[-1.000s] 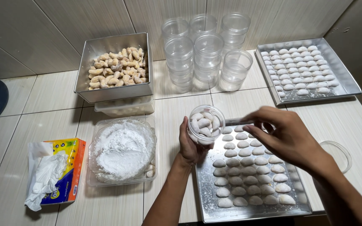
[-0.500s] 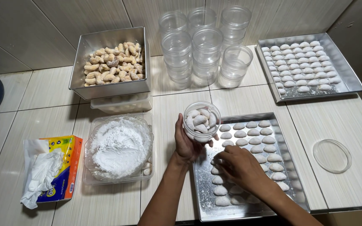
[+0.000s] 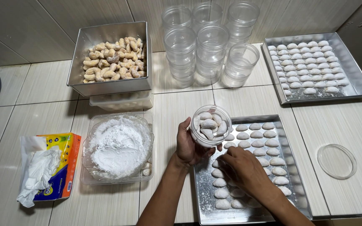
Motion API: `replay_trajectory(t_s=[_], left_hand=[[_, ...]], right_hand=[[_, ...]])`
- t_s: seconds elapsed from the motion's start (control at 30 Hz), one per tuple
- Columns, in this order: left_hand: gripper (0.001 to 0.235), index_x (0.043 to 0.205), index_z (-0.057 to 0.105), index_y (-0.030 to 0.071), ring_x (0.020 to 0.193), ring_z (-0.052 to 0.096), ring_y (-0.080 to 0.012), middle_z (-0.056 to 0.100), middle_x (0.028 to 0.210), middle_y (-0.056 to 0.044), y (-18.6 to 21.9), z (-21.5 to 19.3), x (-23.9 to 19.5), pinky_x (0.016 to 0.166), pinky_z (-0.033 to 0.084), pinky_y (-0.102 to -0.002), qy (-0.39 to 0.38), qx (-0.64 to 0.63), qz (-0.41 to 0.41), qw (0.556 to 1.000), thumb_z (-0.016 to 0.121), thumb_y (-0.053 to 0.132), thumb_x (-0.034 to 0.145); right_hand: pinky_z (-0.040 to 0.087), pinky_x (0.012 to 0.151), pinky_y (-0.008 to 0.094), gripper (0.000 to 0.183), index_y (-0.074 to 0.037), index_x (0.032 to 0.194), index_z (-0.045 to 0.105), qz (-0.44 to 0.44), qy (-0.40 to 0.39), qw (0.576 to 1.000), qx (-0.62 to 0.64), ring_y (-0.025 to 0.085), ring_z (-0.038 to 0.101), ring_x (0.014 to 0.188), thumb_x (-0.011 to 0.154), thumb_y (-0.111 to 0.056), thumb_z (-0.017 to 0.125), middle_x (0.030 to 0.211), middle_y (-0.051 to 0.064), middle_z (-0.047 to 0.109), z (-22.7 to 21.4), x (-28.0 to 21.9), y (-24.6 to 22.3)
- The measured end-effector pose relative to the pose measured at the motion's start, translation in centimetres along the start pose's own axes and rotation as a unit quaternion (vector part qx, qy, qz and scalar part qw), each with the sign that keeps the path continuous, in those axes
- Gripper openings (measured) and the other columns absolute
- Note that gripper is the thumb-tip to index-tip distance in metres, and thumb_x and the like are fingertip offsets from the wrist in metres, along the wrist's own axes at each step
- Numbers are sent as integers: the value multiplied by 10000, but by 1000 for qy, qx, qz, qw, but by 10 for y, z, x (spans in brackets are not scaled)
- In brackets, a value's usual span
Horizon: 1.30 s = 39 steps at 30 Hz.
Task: Coating small cookies in powdered sugar and arranging them into a plastic container for packaging.
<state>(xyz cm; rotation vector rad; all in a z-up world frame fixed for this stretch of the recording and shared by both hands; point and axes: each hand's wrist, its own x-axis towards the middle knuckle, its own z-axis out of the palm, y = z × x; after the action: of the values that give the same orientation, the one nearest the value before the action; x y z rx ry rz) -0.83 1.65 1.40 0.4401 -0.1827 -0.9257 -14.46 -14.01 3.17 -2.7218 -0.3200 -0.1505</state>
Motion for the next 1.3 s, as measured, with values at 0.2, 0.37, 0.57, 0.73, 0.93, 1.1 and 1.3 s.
replay_trajectory(t_s=[0.2, 0.37, 0.57, 0.73, 0.93, 1.1, 1.3], left_hand=[[841, 1493, 486, 97, 589, 666, -296, 678, 889, -230, 4, 6, -2, 369, 428, -265, 4, 19, -28, 999, 335, 728, 958], [1005, 1170, 688, 48, 451, 613, -239, 631, 596, -141, 8, 6, -4, 307, 404, -270, 49, 51, -76, 995, 262, 908, 873], [1005, 1268, 660, -1, 542, 678, -255, 723, 825, -148, 5, -3, -6, 344, 514, -359, 5, 5, -148, 989, 316, 879, 924], [1066, 1103, 677, -56, 452, 571, -275, 650, 698, -192, -3, -11, -5, 350, 461, -377, -72, -15, -230, 970, 239, 902, 939], [905, 1077, 663, -12, 747, 698, -268, 705, 846, -177, -6, -10, -5, 640, 559, -334, 11, -66, -220, 973, 373, 840, 980], [1002, 967, 682, -38, 545, 636, -249, 679, 755, -173, 2, 2, -8, 430, 474, -324, -15, -5, -236, 972, 296, 886, 955], [828, 1175, 656, 3, 764, 690, -225, 712, 914, -135, -11, 2, -14, 705, 546, -311, 18, -18, -147, 989, 371, 766, 1023]], right_hand=[[446, 640, 409, 235, -189, 1028, 636, 57, -18, 997, 55, 262, 604, 806, 808, -170, 715, 923, 26, 619, -6, -4, 8], [499, 656, 313, 313, -166, 1160, 720, 202, 57, 965, 155, 150, 653, 739, 879, -305, 735, 855, -5, 713, -46, -12, 18], [436, 594, 220, 293, -95, 1172, 741, 141, 186, 958, 166, 78, 480, 563, 879, -89, 755, 667, -5, 565, -139, -1, -15], [484, 681, 378, 236, -225, 1148, 723, -124, 51, 991, 2, 229, 627, 720, 916, -263, 698, 783, -30, 648, -154, 39, -28], [436, 698, 406, 300, -216, 1147, 678, -188, -115, 968, -117, 242, 622, 826, 859, -133, 664, 919, 17, 637, -141, 80, -42], [411, 691, 402, 109, -218, 956, 681, -216, -108, 963, -120, 232, 610, 806, 860, -165, 676, 901, 9, 624, -122, 92, -42], [405, 731, 364, 123, -251, 790, 666, -178, -22, 978, -109, 197, 568, 764, 809, -307, 774, 752, -29, 540, -111, 87, -40]])
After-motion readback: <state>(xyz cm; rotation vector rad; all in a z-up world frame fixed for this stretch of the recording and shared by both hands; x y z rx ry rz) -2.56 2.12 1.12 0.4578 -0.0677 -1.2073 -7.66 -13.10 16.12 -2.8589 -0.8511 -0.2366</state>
